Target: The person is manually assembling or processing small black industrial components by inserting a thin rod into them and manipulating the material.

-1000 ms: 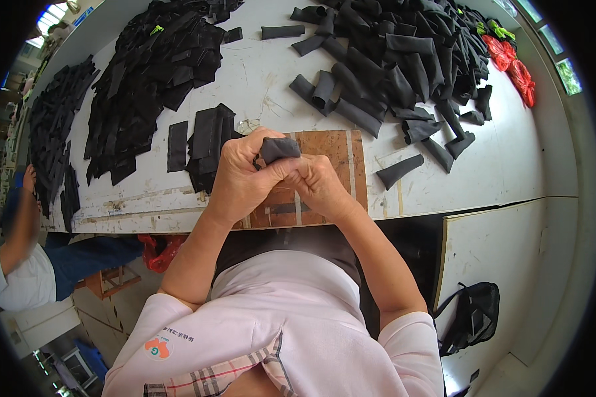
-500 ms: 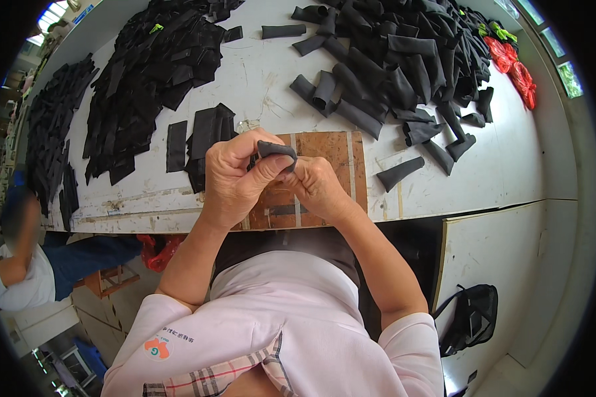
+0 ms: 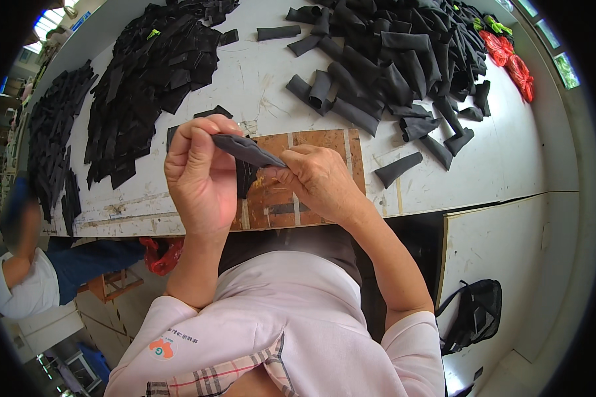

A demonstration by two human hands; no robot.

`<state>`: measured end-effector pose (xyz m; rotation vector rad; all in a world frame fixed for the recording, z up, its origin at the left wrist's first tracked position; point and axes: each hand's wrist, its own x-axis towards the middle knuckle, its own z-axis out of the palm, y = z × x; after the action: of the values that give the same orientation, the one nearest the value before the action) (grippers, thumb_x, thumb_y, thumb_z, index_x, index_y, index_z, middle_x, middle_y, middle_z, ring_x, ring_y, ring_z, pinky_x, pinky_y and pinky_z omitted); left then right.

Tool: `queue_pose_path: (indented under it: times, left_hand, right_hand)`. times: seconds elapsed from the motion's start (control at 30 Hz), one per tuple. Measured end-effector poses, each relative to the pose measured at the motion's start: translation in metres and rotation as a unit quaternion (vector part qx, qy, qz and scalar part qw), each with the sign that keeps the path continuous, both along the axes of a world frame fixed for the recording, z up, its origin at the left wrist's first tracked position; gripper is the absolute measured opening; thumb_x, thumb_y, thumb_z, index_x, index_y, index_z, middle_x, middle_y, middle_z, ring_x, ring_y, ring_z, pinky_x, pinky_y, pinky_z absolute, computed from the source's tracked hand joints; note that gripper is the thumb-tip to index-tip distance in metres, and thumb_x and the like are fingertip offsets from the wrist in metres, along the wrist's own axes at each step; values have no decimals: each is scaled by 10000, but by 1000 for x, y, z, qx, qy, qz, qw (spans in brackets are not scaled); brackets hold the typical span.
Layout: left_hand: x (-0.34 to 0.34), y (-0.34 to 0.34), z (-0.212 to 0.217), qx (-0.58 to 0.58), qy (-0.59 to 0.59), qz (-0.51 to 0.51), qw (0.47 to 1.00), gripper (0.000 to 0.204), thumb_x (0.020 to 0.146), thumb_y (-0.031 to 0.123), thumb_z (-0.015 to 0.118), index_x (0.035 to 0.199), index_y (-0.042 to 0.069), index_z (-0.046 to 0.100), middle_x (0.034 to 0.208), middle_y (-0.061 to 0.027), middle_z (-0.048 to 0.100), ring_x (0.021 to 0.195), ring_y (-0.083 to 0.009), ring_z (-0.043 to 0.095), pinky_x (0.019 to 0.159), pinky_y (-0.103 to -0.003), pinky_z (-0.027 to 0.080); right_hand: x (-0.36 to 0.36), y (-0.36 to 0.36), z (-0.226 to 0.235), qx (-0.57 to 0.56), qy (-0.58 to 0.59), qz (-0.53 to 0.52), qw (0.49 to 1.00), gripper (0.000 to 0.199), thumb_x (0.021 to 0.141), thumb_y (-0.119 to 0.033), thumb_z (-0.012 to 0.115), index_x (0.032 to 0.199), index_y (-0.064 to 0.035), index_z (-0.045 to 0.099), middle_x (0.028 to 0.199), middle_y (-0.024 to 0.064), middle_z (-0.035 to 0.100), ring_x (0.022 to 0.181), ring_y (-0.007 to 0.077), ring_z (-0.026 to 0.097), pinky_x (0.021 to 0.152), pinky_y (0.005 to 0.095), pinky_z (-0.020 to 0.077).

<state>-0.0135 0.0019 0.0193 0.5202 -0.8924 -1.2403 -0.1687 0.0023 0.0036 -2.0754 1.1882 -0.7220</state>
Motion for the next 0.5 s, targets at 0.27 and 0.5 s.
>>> queue_pose_path:
  times: [0.27,0.5]
  left_hand:
    - [-1,3,-12,35,31,-12,999,145,872,126,496,836,-2,553,860,-82,567,778,-113,502,713,-229,403]
    - [14,-2,-7,-16,-69,11,997,484,923,355,289,1105,-53,473,960,-161,573,895,-200,538,826,-324,387]
  right_hand:
    - [6,6,-52,-69,26,-6,997,214,760,-229,602,658,-48,547,584,97,522,599,276,542,504,364,416]
    - [-18,19,-4,104,-66,-105,987,404,819,-404,514,754,-6,547,608,98,523,577,242,548,520,340,422]
